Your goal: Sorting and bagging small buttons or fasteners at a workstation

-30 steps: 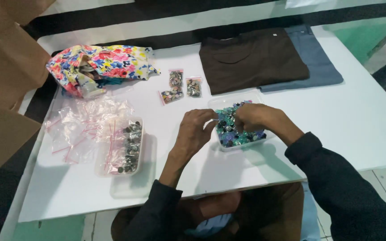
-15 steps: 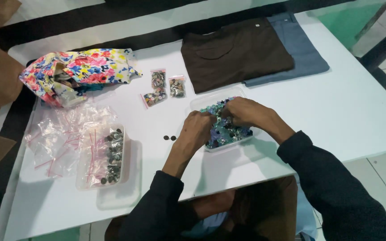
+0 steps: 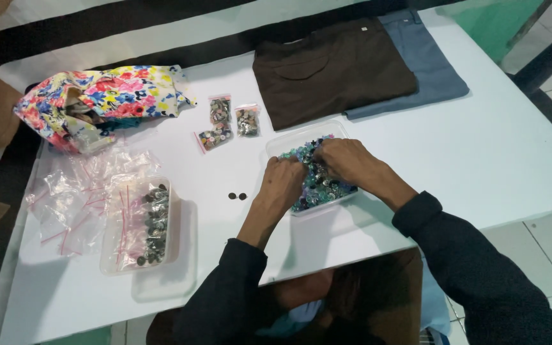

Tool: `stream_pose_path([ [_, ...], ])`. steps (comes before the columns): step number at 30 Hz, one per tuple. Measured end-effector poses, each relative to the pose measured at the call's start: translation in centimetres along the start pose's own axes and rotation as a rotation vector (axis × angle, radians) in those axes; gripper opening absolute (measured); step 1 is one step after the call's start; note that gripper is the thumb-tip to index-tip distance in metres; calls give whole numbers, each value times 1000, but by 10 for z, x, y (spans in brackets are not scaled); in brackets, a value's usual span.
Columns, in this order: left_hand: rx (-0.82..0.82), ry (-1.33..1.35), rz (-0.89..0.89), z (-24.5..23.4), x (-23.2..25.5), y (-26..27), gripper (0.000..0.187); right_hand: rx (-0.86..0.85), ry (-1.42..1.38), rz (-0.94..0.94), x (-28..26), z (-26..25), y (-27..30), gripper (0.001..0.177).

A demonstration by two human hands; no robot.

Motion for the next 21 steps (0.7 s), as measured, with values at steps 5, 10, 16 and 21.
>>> stream_pose_path([
  [5,-4,30,-1,8,-4,-3,29,-53,-34,-16,-3,17,2,23],
  [10,9,46,-1,-1,-3,-1,35,7,95,-127,16,71,-22,20],
  [16,8,209,-44,-23,-1,6,33,6,-83,-14,0,2,-2,18],
  [21,27,561,-109,-35,-7,9,37,155,-619,153,4,-7,7,20],
])
Point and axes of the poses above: each hand's wrist, its own y-axis away from the middle knuckle, its own z-axis out of the palm, x = y × z, the point moved 4 cm from there along -y, towards the middle knuckle, and after that the axes turned 11 degrees about -z, right-handed, at the moved point
